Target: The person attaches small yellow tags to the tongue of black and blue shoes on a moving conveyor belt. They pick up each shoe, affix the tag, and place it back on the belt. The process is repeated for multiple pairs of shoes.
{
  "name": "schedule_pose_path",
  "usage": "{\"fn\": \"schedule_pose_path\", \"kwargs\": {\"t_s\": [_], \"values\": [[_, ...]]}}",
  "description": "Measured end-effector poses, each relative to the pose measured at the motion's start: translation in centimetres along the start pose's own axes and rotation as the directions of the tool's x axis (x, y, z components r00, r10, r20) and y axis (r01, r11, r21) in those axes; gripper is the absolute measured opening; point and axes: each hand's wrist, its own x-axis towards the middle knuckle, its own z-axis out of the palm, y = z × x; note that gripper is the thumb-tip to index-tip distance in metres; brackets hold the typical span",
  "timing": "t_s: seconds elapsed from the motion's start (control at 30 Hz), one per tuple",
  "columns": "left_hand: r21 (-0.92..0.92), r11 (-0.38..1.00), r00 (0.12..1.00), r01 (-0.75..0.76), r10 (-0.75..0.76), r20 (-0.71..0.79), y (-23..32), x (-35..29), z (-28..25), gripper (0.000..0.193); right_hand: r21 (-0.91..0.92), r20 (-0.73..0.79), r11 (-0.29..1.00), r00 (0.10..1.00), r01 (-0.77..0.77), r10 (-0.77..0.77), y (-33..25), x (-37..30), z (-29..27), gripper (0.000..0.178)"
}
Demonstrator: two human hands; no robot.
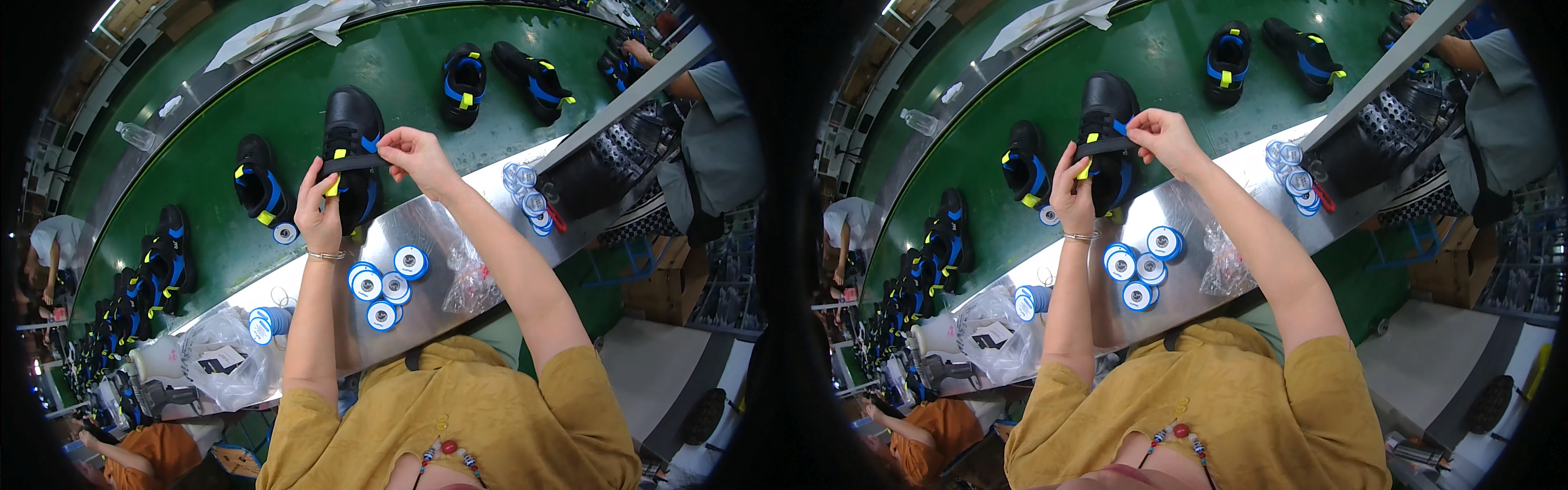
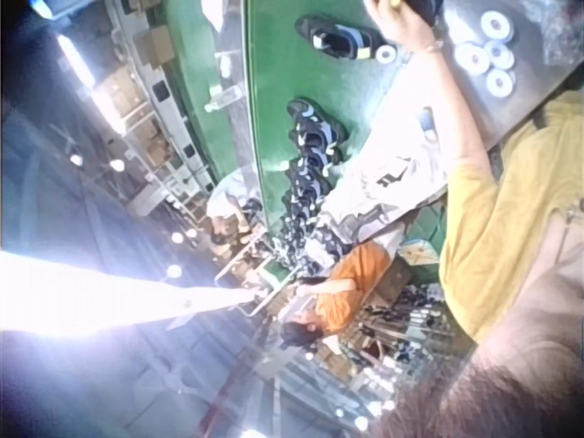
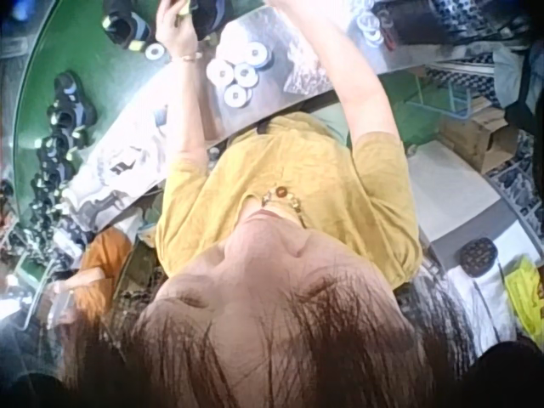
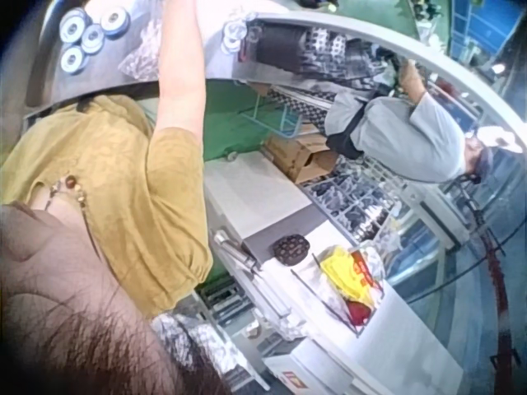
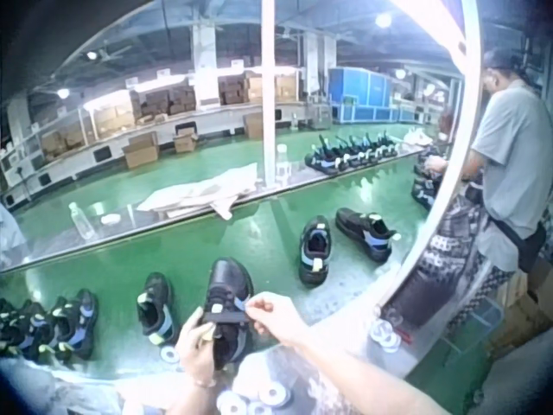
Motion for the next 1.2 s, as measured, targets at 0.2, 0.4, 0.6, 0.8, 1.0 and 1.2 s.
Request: {"fn": "schedule_pose_path", "kwargs": {"t_s": [0.2,0.4,0.6,0.8,1.0,1.2], "values": [[-0.238,0.944,0.971,0.228,-0.239,-0.018,-0.8,-0.5,-0.5,0.023,-0.100,0.104,0.993,0.993,0.063,-0.053,2.1,-0.9,1.1,0.008],[-0.289,0.915,0.953,0.283,-0.303,-0.028,-0.9,-0.3,-0.8,0.024,-0.181,0.070,0.984,0.997,0.001,0.012,2.5,-0.8,2.2,0.010],[-0.319,0.905,0.947,0.281,-0.315,-0.058,-1.5,-0.6,-0.8,0.023,-0.075,0.039,0.992,0.993,-0.106,0.109,2.9,-1.0,3.5,0.010],[-0.280,0.907,0.933,0.315,-0.350,-0.083,-1.4,-0.5,-0.8,0.020,-0.006,-0.015,0.991,0.991,-0.131,0.131,4.2,-1.1,4.7,0.010],[-0.310,0.898,0.927,0.312,-0.360,-0.111,-1.4,-0.1,-0.6,0.018,-0.045,-0.052,0.988,0.987,-0.151,0.149,4.7,-0.5,5.5,0.011],[-0.303,0.909,0.945,0.287,-0.320,-0.064,-1.2,0.2,-0.1,0.020,-0.677,0.011,0.640,0.873,0.365,-0.487,4.1,-0.5,4.9,0.019]]}}
